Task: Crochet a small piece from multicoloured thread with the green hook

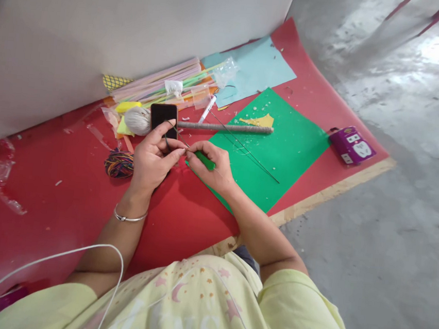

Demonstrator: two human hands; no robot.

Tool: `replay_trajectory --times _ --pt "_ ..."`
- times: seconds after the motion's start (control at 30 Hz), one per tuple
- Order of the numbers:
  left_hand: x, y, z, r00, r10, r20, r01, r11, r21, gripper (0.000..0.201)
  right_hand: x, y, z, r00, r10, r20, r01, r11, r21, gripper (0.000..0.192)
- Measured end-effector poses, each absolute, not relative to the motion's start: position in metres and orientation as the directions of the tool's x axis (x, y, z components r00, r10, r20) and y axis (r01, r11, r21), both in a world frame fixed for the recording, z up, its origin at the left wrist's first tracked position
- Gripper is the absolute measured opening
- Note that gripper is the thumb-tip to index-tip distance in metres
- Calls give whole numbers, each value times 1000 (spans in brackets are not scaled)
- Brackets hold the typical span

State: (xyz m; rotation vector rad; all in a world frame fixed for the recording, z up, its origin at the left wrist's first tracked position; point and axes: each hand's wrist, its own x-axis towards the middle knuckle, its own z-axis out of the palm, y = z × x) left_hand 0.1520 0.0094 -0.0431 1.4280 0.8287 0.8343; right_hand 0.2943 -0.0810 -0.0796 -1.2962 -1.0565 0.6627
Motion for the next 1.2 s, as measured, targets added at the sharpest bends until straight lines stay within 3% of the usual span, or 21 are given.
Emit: replay_trajectory --times 0.13,0.37,0.6,0.83,1.2 --pt "153 8 -39 489 871 -39 -30 62 998 85 294 -79 -82 412 897 163 26 167 -986 28" --pt "152 11 -42 551 834 -14 -56 53 997 90 295 -79 -74 382 919 98 -84 140 -987 30" --pt "148 18 -47 585 805 -94 -85 177 981 100 296 -78 -70 333 943 21 -246 109 -963 35" --pt "148 18 -49 628 774 -80 -95 178 980 97 299 -77 -72 261 965 13 -280 89 -956 37" --pt "154 19 -57 544 835 -84 -146 193 970 103 293 -80 -71 406 904 129 -136 200 -970 29"
